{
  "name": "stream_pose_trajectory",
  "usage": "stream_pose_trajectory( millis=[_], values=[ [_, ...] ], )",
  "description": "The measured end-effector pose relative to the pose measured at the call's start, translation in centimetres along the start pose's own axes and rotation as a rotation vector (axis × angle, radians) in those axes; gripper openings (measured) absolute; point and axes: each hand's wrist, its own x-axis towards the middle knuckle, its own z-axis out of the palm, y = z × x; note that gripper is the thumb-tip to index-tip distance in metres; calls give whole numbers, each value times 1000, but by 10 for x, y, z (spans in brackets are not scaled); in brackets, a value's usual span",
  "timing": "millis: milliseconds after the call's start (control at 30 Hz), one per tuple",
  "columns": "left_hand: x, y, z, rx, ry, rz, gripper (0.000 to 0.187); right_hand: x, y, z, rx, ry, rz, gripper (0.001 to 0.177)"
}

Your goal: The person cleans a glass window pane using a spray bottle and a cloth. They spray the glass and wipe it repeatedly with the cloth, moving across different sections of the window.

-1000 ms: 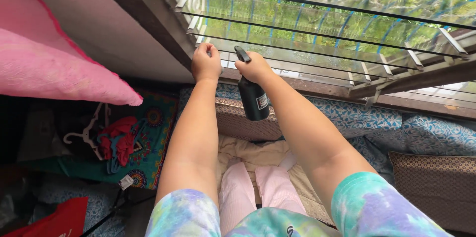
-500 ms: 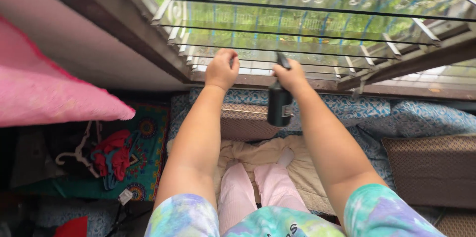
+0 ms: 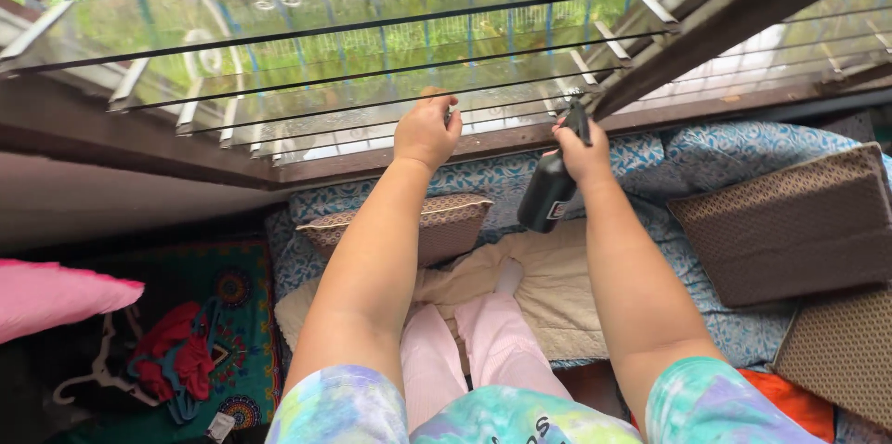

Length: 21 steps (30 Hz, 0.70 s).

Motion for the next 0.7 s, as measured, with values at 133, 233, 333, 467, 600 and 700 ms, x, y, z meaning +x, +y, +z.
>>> stream_pose_trajectory(
  millis=[133,233,333,467,600,700],
  values=[
    [3,3,16,24,8,-14,19,-4,27,-4,17,-45,88,13],
    [2,1,22,21,61,23,18,2,31,-4,-106,39,203,13],
    [1,5,22,23,43,-15,19,5,32,-1,-394,29,-1,13],
    [0,9,17,20,29,-33,17,10,31,3,-302,2,104,14],
    [-1,8,12,-2,37,-71,18,11,36,13,-359,-52,-46,14],
    [-6,3,7,-10,56,-85,16,6,40,28,-361,-124,-19,14]
  ],
)
